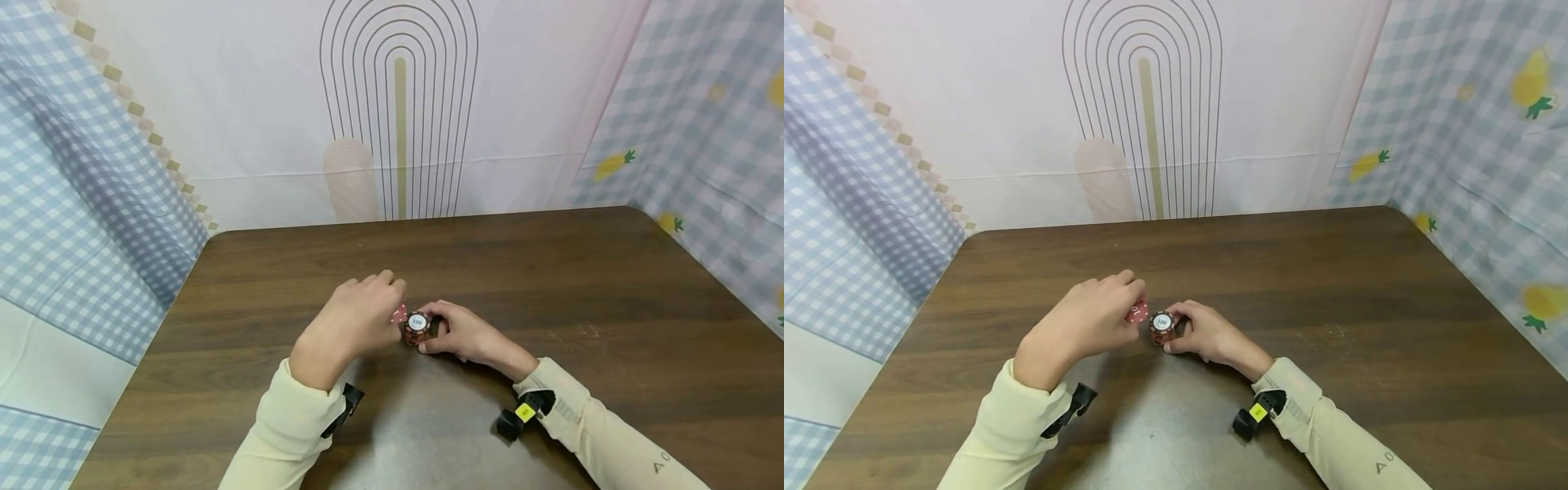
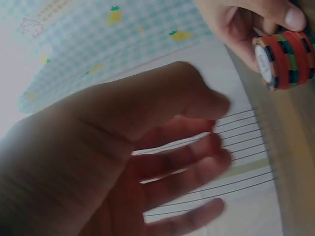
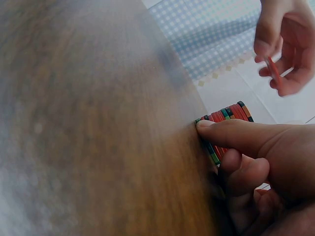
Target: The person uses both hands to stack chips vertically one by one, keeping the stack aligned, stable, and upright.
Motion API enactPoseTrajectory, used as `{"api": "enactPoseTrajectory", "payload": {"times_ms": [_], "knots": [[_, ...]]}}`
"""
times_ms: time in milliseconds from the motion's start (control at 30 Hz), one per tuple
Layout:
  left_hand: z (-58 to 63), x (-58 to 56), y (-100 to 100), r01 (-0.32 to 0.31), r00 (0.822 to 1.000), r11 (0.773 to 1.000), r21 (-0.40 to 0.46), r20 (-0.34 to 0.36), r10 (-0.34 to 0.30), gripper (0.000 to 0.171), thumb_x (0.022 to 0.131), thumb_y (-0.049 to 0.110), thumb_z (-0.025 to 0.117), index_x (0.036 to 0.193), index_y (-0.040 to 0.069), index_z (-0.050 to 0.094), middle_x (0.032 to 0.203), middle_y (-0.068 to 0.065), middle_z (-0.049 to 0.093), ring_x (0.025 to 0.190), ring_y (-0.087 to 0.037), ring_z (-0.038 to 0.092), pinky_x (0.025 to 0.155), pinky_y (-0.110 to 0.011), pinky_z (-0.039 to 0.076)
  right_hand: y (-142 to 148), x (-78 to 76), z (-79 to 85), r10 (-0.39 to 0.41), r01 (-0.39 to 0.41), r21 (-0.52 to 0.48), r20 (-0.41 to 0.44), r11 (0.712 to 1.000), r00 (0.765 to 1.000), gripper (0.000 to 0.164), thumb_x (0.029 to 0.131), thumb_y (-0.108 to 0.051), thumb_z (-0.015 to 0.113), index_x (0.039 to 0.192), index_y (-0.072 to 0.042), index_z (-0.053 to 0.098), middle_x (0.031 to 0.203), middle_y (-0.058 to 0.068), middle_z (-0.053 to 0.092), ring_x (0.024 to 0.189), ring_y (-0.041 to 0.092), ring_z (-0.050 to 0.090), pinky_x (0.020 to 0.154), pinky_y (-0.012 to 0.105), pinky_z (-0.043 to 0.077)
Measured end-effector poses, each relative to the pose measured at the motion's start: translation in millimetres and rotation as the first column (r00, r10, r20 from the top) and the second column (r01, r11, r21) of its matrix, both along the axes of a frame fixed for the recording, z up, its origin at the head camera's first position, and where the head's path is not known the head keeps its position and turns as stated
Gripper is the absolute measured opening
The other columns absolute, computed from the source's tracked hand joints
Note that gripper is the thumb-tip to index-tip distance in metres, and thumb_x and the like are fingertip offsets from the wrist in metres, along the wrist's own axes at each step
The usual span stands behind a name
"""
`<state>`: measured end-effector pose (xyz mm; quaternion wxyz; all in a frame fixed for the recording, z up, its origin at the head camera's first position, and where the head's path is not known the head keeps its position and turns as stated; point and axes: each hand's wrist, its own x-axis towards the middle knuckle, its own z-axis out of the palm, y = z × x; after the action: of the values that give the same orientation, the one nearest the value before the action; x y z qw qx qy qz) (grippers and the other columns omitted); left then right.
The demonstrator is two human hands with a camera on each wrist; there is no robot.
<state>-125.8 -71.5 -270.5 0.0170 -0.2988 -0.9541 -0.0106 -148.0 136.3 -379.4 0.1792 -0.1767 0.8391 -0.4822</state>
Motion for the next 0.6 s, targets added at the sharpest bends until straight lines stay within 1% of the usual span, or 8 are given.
{"api": "enactPoseTrajectory", "payload": {"times_ms": [100,200,300,400,467,533,600], "knots": [[-4.1,-3.6,1.1,0.016,0.997,0.999,0.037,-0.082,-0.013,0.014,0.082,0.016,0.066,0.095,0.016,0.063,0.09,0.002,0.055,0.082,-0.019,0.058,0.07,-0.036,0.046,0.2,-0.1,0.5,-0.006,0.006,0.0,0.012,1.0,1.0,0.048,0.08,-0.016,0.083,0.123,-0.014,0.062,0.092,0.01,0.057,0.046,0.013,0.047,0.038,0.028,0.04],[-8.1,-8.0,0.9,0.038,0.986,0.997,0.071,-0.162,-0.026,0.013,0.081,0.014,0.065,0.094,0.016,0.063,0.09,0.003,0.055,0.083,-0.019,0.057,0.07,-0.035,0.045,0.2,-0.4,0.2,-0.008,0.008,-0.007,0.016,1.0,1.0,0.047,0.081,-0.015,0.083,0.123,-0.014,0.062,0.09,0.009,0.058,0.046,0.014,0.047,0.038,0.028,0.04],[-11.4,-11.4,0.2,0.068,0.976,0.991,0.118,-0.214,-0.042,0.016,0.079,0.012,0.064,0.095,0.017,0.064,0.092,0.003,0.055,0.085,-0.019,0.057,0.07,-0.033,0.045,0.5,0.3,-1.9,-0.01,0.01,-0.014,0.024,1.0,1.0,0.045,0.08,-0.016,0.083,0.121,-0.015,0.063,0.085,0.009,0.058,0.046,0.014,0.047,0.038,0.028,0.039],[-13.5,-13.8,-0.6,0.096,0.972,0.981,0.166,-0.228,-0.056,0.02,0.078,0.012,0.065,0.097,0.018,0.064,0.096,0.004,0.056,0.088,-0.018,0.056,0.072,-0.033,0.045,1.0,1.1,-3.1,-0.007,0.008,-0.013,0.028,1.0,1.0,0.045,0.08,-0.016,0.083,0.12,-0.015,0.063,0.086,0.009,0.058,0.047,0.014,0.047,0.038,0.028,0.039],[-14.8,-15.8,-0.6,0.108,0.973,0.975,0.196,-0.222,-0.063,0.023,0.078,0.012,0.067,0.1,0.018,0.065,0.098,0.004,0.057,0.091,-0.018,0.056,0.073,-0.033,0.045,1.2,1.1,-3.2,-0.004,0.004,-0.007,0.021,1.0,1.0,0.046,0.08,-0.017,0.083,0.121,-0.016,0.062,0.088,0.009,0.058,0.047,0.014,0.048,0.038,0.028,0.04],[-16.7,-18.1,-0.2,0.124,0.974,0.968,0.217,-0.211,-0.078,0.025,0.078,0.014,0.07,0.102,0.018,0.066,0.101,0.004,0.058,0.093,-0.018,0.058,0.075,-0.035,0.047,1.3,0.6,-2.1,0.0,0.0,-0.002,0.016,1.0,1.0,0.047,0.081,-0.017,0.083,0.122,-0.015,0.062,0.086,0.008,0.058,0.046,0.014,0.048,0.038,0.028,0.04],[-20.2,-20.9,0.4,0.143,0.976,0.962,0.233,-0.194,-0.098,0.027,0.079,0.017,0.073,0.105,0.018,0.067,0.102,0.003,0.06,0.094,-0.019,0.059,0.076,-0.035,0.048,1.3,0.2,-1.6,-0.001,0.001,0.007,0.012,1.0,1.0,0.047,0.081,-0.018,0.083,0.122,-0.015,0.062,0.08,0.008,0.059,0.044,0.014,0.047,0.038,0.028,0.04]]}}
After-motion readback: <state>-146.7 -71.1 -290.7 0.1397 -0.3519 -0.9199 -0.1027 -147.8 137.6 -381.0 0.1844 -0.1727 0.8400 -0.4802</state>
